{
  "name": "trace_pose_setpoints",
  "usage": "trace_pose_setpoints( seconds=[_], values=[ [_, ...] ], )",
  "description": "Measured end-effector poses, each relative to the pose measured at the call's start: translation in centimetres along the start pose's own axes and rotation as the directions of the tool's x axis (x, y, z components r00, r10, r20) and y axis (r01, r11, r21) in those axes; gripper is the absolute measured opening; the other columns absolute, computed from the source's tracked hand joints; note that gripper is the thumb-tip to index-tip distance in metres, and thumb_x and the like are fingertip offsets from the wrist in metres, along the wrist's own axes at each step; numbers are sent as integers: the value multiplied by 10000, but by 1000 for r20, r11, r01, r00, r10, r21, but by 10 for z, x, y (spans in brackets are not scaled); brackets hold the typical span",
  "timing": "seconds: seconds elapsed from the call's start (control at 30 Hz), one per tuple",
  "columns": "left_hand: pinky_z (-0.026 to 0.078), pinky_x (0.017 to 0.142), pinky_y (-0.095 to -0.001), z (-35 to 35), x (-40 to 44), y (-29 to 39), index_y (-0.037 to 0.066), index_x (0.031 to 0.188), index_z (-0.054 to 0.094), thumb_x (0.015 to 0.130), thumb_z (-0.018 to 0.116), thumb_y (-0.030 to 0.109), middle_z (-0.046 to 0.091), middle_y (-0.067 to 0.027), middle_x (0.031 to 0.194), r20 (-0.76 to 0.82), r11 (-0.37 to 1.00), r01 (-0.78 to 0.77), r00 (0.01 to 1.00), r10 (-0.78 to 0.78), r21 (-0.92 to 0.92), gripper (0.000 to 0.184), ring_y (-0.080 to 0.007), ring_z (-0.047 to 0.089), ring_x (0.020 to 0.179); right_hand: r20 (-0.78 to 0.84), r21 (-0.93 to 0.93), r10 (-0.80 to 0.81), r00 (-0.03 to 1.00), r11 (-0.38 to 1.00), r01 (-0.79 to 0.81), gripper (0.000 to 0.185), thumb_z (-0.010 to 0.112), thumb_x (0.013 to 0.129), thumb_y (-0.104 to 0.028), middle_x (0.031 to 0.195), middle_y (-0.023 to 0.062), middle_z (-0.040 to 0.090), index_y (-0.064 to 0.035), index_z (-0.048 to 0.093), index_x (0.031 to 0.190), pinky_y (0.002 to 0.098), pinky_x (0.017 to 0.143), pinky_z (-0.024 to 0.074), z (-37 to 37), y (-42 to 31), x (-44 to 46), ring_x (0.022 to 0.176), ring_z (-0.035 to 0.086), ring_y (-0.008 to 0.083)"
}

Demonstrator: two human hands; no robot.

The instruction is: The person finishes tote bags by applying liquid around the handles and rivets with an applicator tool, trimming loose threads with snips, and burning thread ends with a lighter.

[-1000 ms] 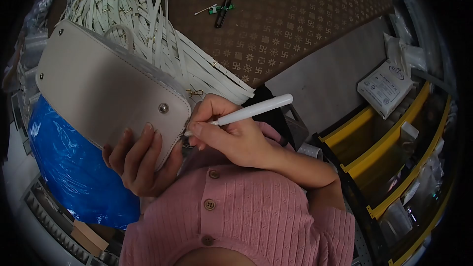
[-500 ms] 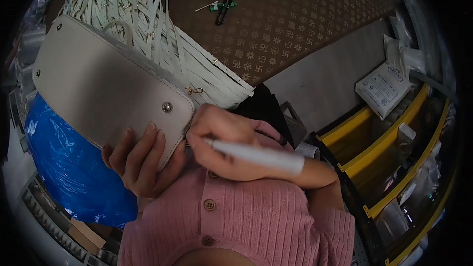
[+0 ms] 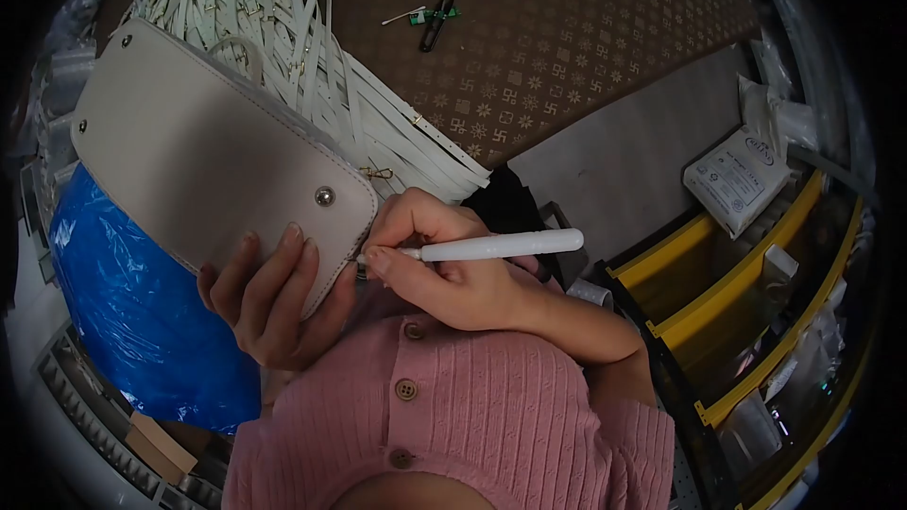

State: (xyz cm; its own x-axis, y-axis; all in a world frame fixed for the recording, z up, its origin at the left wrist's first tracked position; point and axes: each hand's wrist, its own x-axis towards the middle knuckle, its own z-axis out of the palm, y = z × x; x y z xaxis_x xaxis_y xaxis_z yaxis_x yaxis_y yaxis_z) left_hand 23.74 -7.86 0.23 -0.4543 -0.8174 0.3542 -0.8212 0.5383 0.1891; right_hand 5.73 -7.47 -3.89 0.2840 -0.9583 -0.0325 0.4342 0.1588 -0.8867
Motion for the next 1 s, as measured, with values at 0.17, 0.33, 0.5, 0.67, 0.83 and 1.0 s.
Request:
trace_pose_setpoints(
  seconds=[0.17,0.33,0.5,0.67,0.83,1.0],
  values=[
    [120,1019,-384,0,-1,0,170,863,633,642,690,262,579,59,1009,3,1000,11,1000,-11,3,245,-166,414,1074,-12,-15,7,1000,1000,-7,55,459,833,-37,826,116,496,5,439,862,202,590,422,2,2,0,659,489,93],
    [119,1018,-388,-1,1,1,170,860,633,646,685,256,581,60,1005,9,1000,10,1000,-10,3,236,-164,414,1075,27,-398,-222,975,892,214,60,504,784,-15,746,126,516,9,459,814,232,509,403,8,-6,6,579,496,129],
    [120,1020,-382,-2,2,1,165,851,636,646,684,254,589,54,992,24,1000,7,1000,-7,-10,228,-170,429,1061,115,-553,-338,934,759,342,69,525,759,-9,708,123,519,-4,463,789,248,468,389,6,-9,9,539,494,142],
    [125,1021,-381,1,1,2,155,850,637,638,690,254,590,50,990,-26,1000,13,1000,-13,-10,239,-172,432,1055,-102,186,114,988,978,-93,31,450,825,-22,798,109,495,-21,419,821,208,575,427,3,-4,1,651,498,100],
    [123,1021,-383,1,-1,-1,152,845,638,632,693,257,590,49,987,-33,1000,5,999,-5,-16,243,-174,431,1054,-69,84,111,991,991,-105,28,450,827,-23,813,117,496,-11,426,834,206,584,429,3,-1,1,656,501,102],
    [118,1020,-386,0,0,-1,155,843,638,640,685,263,588,51,992,-18,1000,-9,1000,8,-11,235,-171,422,1064,-61,69,86,994,994,-82,27,449,827,-20,820,115,494,-4,430,838,200,585,424,4,-1,1,656,495,99]
  ],
)
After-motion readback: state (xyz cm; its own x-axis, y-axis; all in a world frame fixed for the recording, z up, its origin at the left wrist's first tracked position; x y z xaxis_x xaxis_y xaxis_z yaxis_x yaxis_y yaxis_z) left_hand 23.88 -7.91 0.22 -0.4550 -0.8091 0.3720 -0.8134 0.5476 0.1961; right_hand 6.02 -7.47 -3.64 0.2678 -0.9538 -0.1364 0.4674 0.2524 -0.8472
